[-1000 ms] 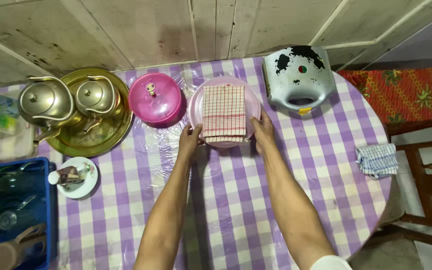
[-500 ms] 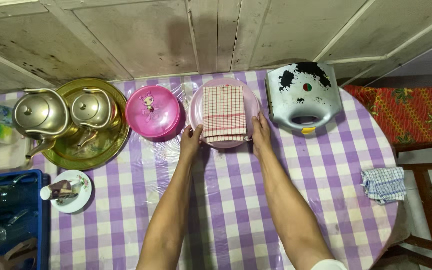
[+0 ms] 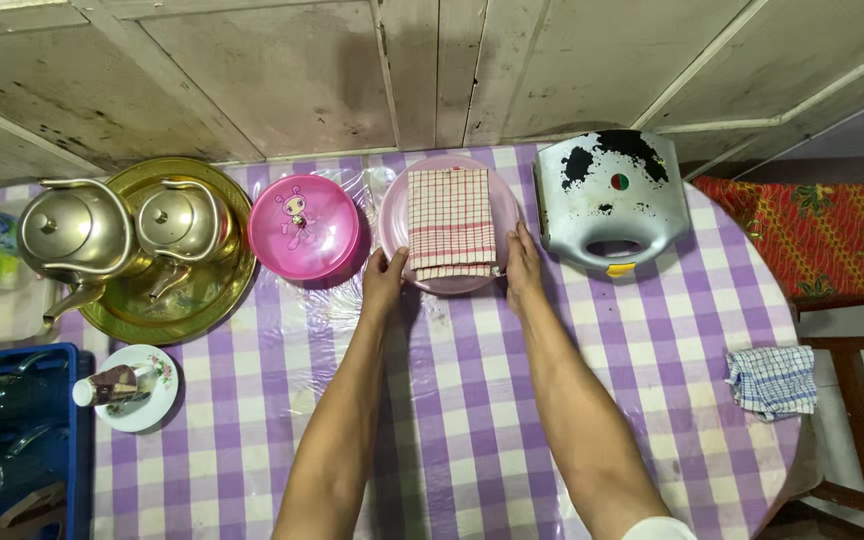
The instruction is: The person retrieves trays of glasses from a wooden cabinet and places them on a table covered with a purple checkered tablecloth. They then pick up a small white plate and a pink plate from the cabinet and place them on the table. Finally, they take a pink bowl containing a folded cloth and place it on the table.
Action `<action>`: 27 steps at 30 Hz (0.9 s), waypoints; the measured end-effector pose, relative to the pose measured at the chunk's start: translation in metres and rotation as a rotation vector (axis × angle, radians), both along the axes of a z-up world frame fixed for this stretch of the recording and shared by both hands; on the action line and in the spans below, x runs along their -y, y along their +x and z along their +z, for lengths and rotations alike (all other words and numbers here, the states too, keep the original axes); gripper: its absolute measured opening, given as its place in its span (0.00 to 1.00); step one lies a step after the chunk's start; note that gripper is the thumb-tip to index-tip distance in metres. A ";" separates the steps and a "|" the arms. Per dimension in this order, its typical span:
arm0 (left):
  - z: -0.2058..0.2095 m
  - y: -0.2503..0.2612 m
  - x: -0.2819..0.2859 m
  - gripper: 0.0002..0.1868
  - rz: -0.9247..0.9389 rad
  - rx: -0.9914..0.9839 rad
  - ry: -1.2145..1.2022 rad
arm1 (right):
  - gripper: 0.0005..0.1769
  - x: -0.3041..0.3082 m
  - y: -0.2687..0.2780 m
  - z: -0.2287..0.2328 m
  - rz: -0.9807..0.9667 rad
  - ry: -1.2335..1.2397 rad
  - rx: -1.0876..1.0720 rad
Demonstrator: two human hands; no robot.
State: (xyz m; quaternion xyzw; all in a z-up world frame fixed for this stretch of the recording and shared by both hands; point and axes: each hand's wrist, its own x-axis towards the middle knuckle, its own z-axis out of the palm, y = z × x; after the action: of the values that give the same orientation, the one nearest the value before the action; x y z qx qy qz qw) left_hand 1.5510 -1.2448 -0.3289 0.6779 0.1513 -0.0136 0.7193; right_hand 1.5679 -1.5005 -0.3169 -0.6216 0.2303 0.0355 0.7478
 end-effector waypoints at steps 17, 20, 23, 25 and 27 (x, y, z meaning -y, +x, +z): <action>0.001 -0.003 0.000 0.25 -0.044 -0.044 -0.101 | 0.34 -0.003 -0.015 0.025 0.089 -0.111 -0.104; -0.011 -0.016 -0.002 0.35 0.000 -0.093 -0.119 | 0.34 -0.005 -0.030 0.029 0.095 -0.145 -0.103; -0.018 -0.034 -0.006 0.43 0.016 -0.095 -0.083 | 0.35 -0.007 -0.055 0.029 0.101 -0.149 -0.025; -0.015 -0.046 -0.007 0.44 0.025 -0.093 -0.089 | 0.35 -0.009 -0.068 0.032 0.103 -0.170 -0.004; -0.009 -0.062 -0.008 0.44 0.053 -0.109 -0.136 | 0.36 -0.015 -0.087 0.032 0.104 -0.197 -0.074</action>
State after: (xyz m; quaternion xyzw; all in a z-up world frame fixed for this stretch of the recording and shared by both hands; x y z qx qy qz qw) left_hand 1.4888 -1.2370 -0.3375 0.6214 0.2069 -0.0417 0.7545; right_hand 1.4813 -1.4856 -0.2851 -0.7017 0.2274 0.0744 0.6711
